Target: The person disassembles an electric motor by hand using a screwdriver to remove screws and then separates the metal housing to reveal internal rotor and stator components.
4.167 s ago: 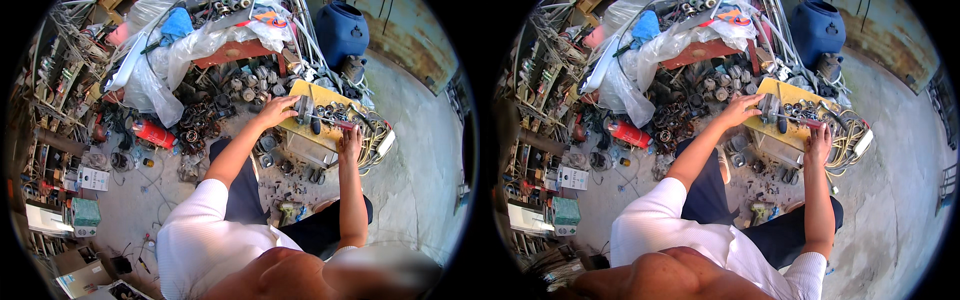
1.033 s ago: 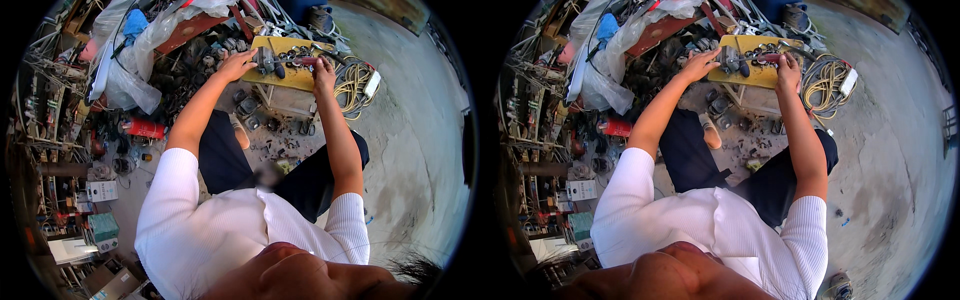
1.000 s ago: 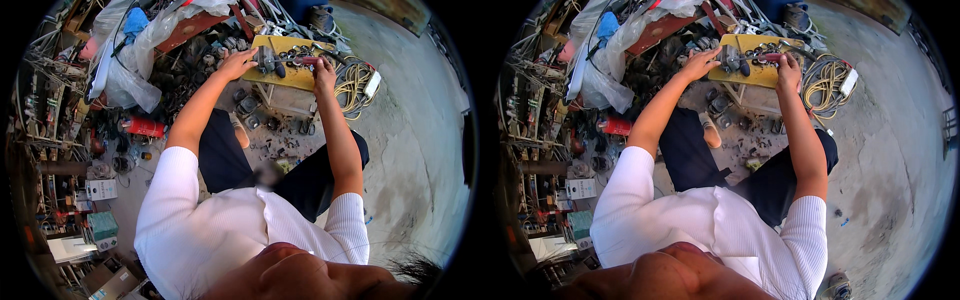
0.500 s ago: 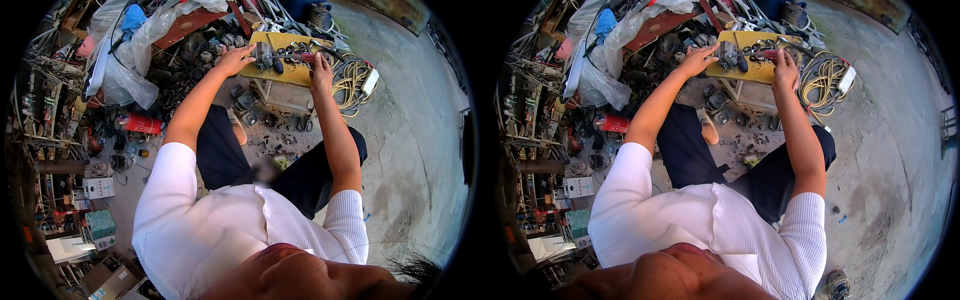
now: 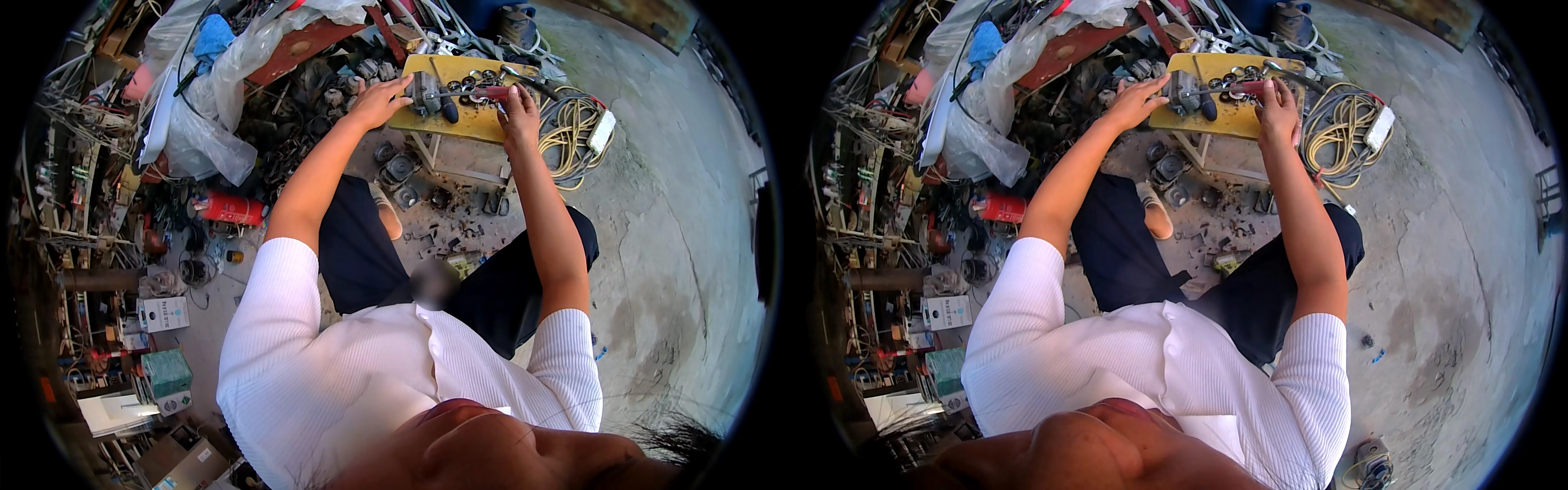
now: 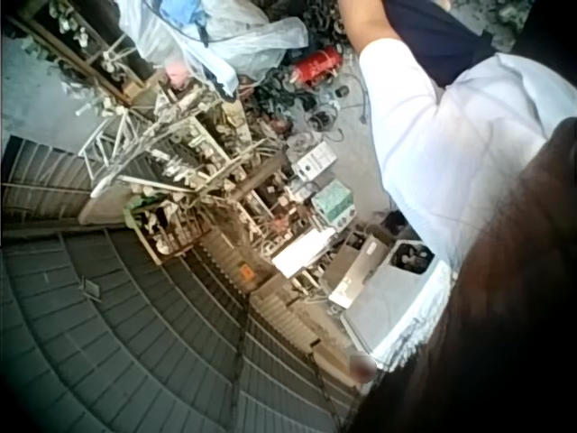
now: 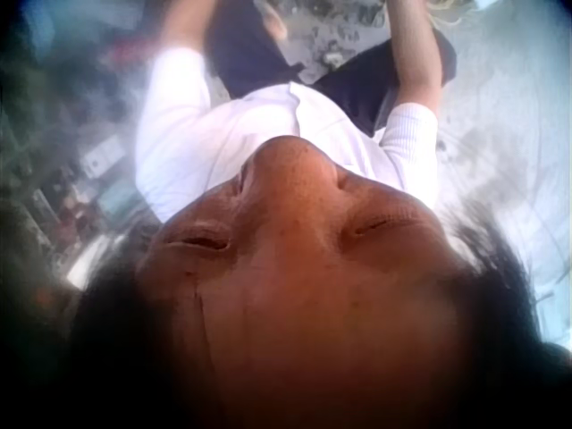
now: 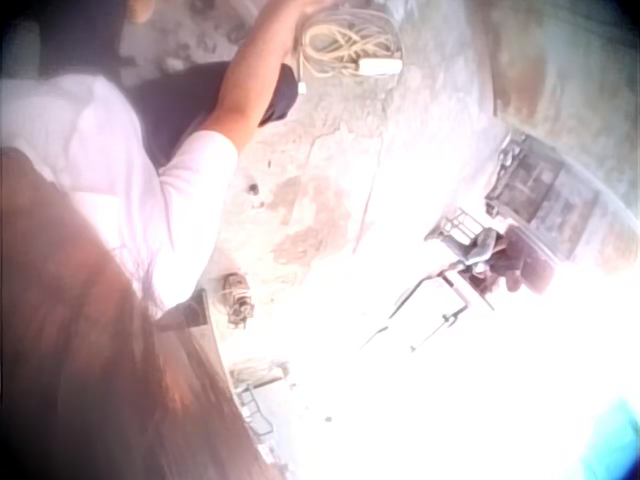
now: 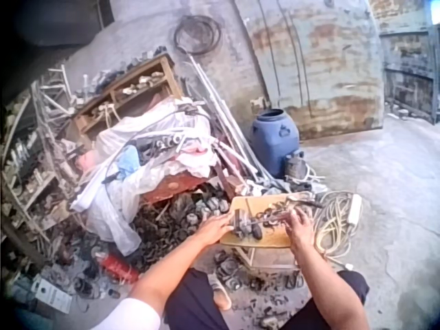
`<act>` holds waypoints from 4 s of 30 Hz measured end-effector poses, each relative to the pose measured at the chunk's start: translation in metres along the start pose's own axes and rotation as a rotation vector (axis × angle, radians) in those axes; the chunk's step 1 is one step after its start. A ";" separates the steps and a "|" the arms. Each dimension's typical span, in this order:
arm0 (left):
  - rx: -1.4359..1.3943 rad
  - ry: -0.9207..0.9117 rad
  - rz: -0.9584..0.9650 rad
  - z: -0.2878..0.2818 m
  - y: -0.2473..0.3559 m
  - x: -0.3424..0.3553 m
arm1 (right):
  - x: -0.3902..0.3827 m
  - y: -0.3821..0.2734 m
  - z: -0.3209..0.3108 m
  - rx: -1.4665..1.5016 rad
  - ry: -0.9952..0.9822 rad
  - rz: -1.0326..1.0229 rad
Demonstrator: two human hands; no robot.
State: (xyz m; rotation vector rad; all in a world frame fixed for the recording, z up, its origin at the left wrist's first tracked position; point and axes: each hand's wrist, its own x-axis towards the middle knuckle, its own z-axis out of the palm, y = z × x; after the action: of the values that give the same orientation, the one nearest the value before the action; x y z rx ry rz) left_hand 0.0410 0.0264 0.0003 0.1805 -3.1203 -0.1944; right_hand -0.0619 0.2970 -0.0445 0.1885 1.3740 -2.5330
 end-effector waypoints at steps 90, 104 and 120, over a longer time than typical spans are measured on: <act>0.005 0.043 0.079 -0.004 0.001 -0.003 | 0.024 0.027 -0.012 0.180 -0.030 0.029; -0.002 0.061 0.093 -0.004 0.004 0.005 | 0.036 0.023 -0.020 0.104 -0.040 -0.104; -0.015 0.045 0.072 -0.002 0.002 0.001 | 0.026 0.020 -0.014 0.028 -0.032 -0.051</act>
State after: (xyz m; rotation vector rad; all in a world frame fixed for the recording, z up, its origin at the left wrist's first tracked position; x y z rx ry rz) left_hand 0.0395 0.0283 0.0023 0.0713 -3.0736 -0.2100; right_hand -0.0815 0.2938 -0.0738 0.1193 1.3492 -2.5867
